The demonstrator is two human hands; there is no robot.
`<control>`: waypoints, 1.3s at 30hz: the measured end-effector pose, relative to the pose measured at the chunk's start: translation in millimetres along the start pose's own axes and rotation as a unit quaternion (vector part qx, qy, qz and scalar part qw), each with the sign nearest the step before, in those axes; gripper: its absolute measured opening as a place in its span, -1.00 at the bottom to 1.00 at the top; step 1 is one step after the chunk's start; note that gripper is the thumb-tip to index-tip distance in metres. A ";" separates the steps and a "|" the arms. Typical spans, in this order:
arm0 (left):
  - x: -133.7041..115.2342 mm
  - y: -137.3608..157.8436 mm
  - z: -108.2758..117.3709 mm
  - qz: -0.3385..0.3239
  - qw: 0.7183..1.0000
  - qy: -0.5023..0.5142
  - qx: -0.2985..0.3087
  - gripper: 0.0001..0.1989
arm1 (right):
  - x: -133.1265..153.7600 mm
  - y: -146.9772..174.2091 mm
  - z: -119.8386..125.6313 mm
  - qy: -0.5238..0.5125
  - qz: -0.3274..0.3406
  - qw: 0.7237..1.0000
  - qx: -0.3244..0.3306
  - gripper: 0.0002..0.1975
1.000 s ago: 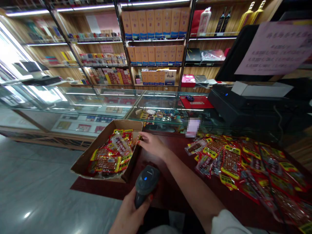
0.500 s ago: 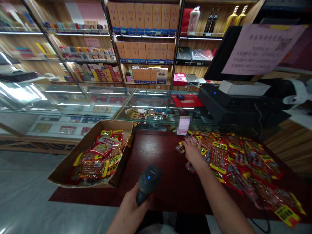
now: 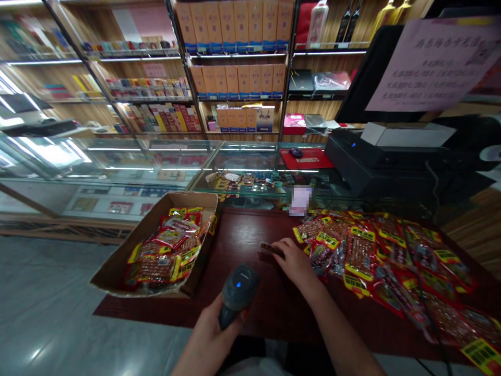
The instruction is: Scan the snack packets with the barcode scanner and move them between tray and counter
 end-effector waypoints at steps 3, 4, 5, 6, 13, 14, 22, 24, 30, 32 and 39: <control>-0.2 -0.1 0.1 -0.003 1.000 0.005 0.005 -0.65 | -4.8 1.2 2.2 -0.045 -0.007 0.999 0.004 -0.66; -0.1 -0.1 0.1 -0.004 1.000 0.007 0.006 -0.66 | -6.5 1.2 2.6 -0.054 -0.009 0.998 0.008 -0.64; 0.1 0.0 0.1 -0.004 1.000 0.008 0.006 -0.66 | -7.9 1.3 2.9 -0.060 -0.010 0.998 0.011 -0.61; 0.2 0.1 0.1 -0.004 1.000 0.009 0.005 -0.67 | -8.8 1.7 3.0 -0.063 -0.010 0.998 0.012 -0.57; 2.8 0.8 0.3 0.006 1.000 0.002 0.002 -0.67 | 1.5 24.4 -5.2 0.004 0.010 1.000 0.009 -0.36; 3.6 0.8 0.5 0.006 1.000 0.000 0.002 -0.68 | 4.4 30.2 -7.5 0.015 0.013 1.000 0.014 -0.37; 10.9 3.2 2.0 0.010 1.000 -0.015 0.008 -0.70 | -1.2 41.0 -9.4 0.038 -0.019 0.999 -0.001 -0.54; 10.3 3.5 1.6 0.009 1.000 -0.015 0.010 -0.69 | -7.7 35.1 -8.8 0.034 -0.041 0.999 -0.012 -0.53; 6.3 5.2 0.6 0.005 1.000 -0.011 0.010 -0.70 | -11.3 24.7 -6.7 -0.061 -0.047 0.997 0.008 -0.72; 7.3 5.8 1.1 0.005 1.000 -0.013 0.010 -0.72 | -12.0 21.9 -2.2 -0.113 -0.053 0.992 0.018 -0.81; 7.4 9.6 1.2 0.025 0.999 -0.005 0.031 -0.72 | -19.6 8.5 11.9 -0.294 -0.062 0.952 0.063 -0.73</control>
Point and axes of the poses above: each hand's wrist, its own y-axis away from the middle knuckle, its own z-axis out of the back of the hand, x = y × z, the point moved 6 cm from there along -y, towards the middle knuckle, and after that the axes turned 5 degrees about -z, right-handed, at the moved point
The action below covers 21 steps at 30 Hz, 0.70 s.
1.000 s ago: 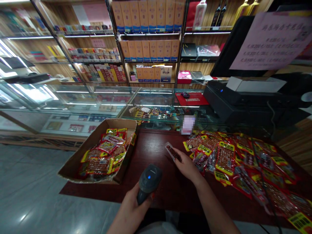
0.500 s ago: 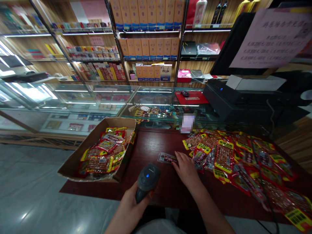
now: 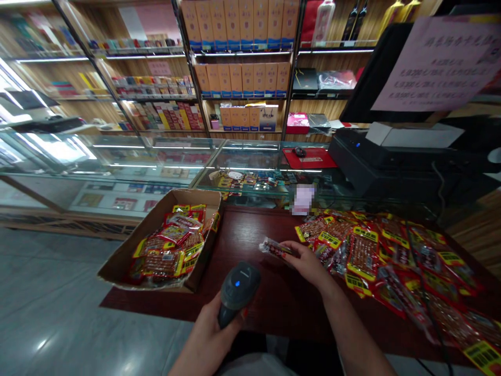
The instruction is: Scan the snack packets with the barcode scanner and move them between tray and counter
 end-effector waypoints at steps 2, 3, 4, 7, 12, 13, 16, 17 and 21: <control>-3.7 1.8 -1.1 0.008 1.000 0.008 0.009 -0.73 | -1.2 -3.6 3.7 -0.034 -0.006 0.999 0.002 -0.69; -5.7 2.3 -1.7 0.010 1.000 0.012 0.011 -0.74 | -1.5 -4.9 4.9 -0.047 -0.010 0.999 0.003 -0.68; -7.5 2.5 -2.4 0.012 1.000 0.015 0.013 -0.74 | -1.3 -5.8 5.6 -0.057 -0.013 0.998 0.005 -0.68; -11.3 0.8 -4.1 0.006 1.000 0.016 0.014 -0.73 | 2.5 -5.1 4.6 -0.082 -0.024 0.996 0.019 -0.68; -17.0 -4.6 -3.9 -0.025 1.000 0.012 -0.007 -0.75 | 14.3 1.0 0.3 -0.109 -0.032 0.993 0.045 -0.71; -18.3 -5.1 -4.0 -0.029 0.999 0.011 -0.009 -0.76 | 15.7 1.5 -0.1 -0.112 -0.033 0.992 0.048 -0.71; -20.6 -5.0 -4.1 -0.032 0.999 0.013 -0.012 -0.76 | 16.2 1.2 -0.1 -0.118 -0.037 0.991 0.051 -0.73; -20.6 -4.6 -4.0 -0.032 0.999 0.015 -0.013 -0.76 | 15.4 0.7 0.2 -0.120 -0.038 0.991 0.052 -0.73; -16.7 -2.0 -4.5 -0.027 0.999 0.021 0.001 -0.76 | 10.3 -1.0 1.3 -0.124 -0.048 0.990 0.055 -0.69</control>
Point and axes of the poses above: each hand's wrist, its own y-axis away from the middle knuckle, its own z-axis out of the back of the hand, x = y × z, the point moved 6 cm from there along -y, towards the middle knuckle, and after that the axes turned 5 degrees about -z, right-handed, at the moved point
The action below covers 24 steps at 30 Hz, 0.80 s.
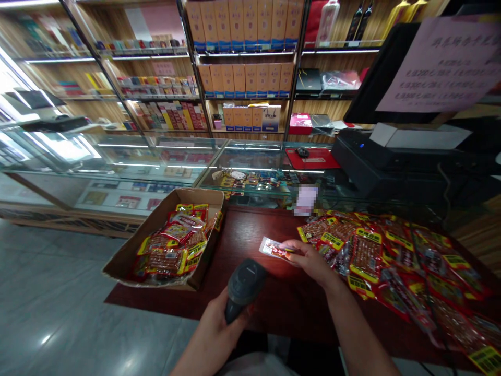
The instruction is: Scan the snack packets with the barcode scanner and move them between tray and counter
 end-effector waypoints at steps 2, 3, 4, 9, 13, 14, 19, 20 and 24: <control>2.7 1.6 0.1 0.007 1.000 0.000 0.007 -0.76 | -1.1 -0.5 1.1 -0.001 -0.002 1.000 -0.001 -0.69; 3.8 2.4 0.3 0.011 1.000 -0.001 0.009 -0.75 | -1.0 -0.6 1.4 -0.001 -0.002 1.000 -0.001 -0.69; 4.4 3.2 0.7 0.016 1.000 0.000 0.009 -0.75 | -0.5 -0.7 1.5 0.000 -0.002 1.000 -0.001 -0.69; 1.4 7.2 3.4 0.017 1.000 0.010 0.009 -0.69 | 6.8 -0.6 -1.9 0.010 0.009 1.000 0.010 -0.72; 0.4 7.7 6.1 0.009 1.000 0.014 0.003 -0.70 | 9.1 0.3 -6.6 0.022 0.009 1.000 0.019 -0.73; 1.7 7.4 6.5 0.012 1.000 0.013 0.002 -0.70 | 8.6 0.4 -7.1 0.023 0.006 1.000 0.017 -0.73; 8.5 6.6 6.0 0.023 1.000 0.008 0.007 -0.70 | 8.0 -1.0 -9.4 0.024 0.005 1.000 0.012 -0.71; 8.9 6.9 5.2 0.026 1.000 0.006 0.012 -0.70 | 8.6 -1.8 -10.3 0.025 0.007 1.000 0.015 -0.72; 4.5 9.6 3.8 0.027 0.999 0.004 0.026 -0.71 | 9.9 -5.7 -12.7 0.034 0.005 0.999 0.019 -0.76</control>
Point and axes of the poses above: each hand's wrist, its own y-axis away from the middle knuckle, its own z-axis out of the back of the hand, x = y × z, the point moved 6 cm from there along -y, towards the middle knuckle, and after that the axes turned 5 degrees about -z, right-handed, at the moved point
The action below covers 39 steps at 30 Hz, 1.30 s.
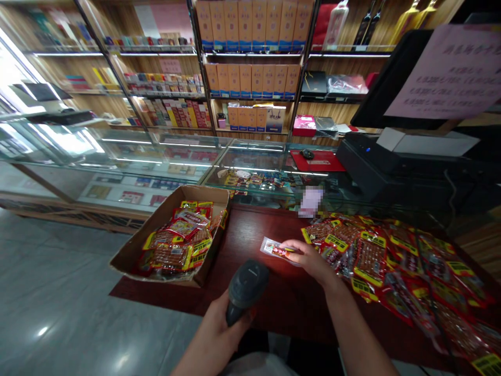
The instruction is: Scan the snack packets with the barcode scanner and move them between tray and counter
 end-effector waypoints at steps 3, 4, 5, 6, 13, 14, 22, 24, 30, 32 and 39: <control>-6.6 4.1 4.4 -0.006 1.000 -0.004 -0.008 -0.74 | -2.8 -4.0 0.8 0.007 -0.007 1.000 -0.010 -0.76; -9.2 5.8 6.8 -0.009 1.000 -0.007 -0.013 -0.75 | -4.3 -5.3 1.6 0.008 -0.009 1.000 -0.013 -0.75; -12.1 7.7 9.6 -0.015 1.000 -0.009 -0.017 -0.76 | -5.9 -6.6 2.4 0.008 -0.011 1.000 -0.017 -0.74; -14.9 9.6 12.2 -0.020 1.000 -0.012 -0.021 -0.77 | -7.3 -7.7 3.2 0.008 -0.012 1.000 -0.019 -0.73; -16.3 12.7 15.7 -0.017 1.000 -0.018 -0.011 -0.79 | -8.5 -10.0 7.8 0.008 -0.017 1.000 -0.021 -0.72; -12.5 10.6 13.1 -0.009 1.000 -0.012 -0.005 -0.78 | -7.8 -9.6 7.8 0.009 -0.017 1.000 -0.020 -0.72; 2.3 -11.4 0.5 0.002 1.000 0.012 -0.008 -0.74 | -8.2 -2.0 3.8 -0.007 -0.023 1.000 -0.003 -0.72; 0.7 -14.7 -1.3 -0.001 1.000 0.010 -0.005 -0.75 | -8.8 -1.0 3.1 -0.011 -0.028 1.000 -0.001 -0.72; 0.0 -21.7 -9.1 0.007 1.000 0.028 -0.003 -0.72 | -5.7 -0.4 -2.2 -0.035 -0.021 0.999 0.012 -0.75; 0.0 -22.5 -9.2 0.007 0.999 0.028 -0.012 -0.72 | -5.1 0.0 -4.9 -0.043 -0.021 0.999 0.021 -0.74; -3.8 -23.7 -7.6 -0.004 1.000 0.025 -0.017 -0.76 | -0.4 1.5 -6.1 -0.036 -0.013 0.999 0.029 -0.76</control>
Point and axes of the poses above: each hand's wrist, its own y-axis away from the middle knuckle, its own z-axis out of the back of the hand, x = y × z, the point moved 6 cm from there along -y, towards the middle knuckle, and after that the axes turned 5 degrees about -z, right-handed, at the moved point
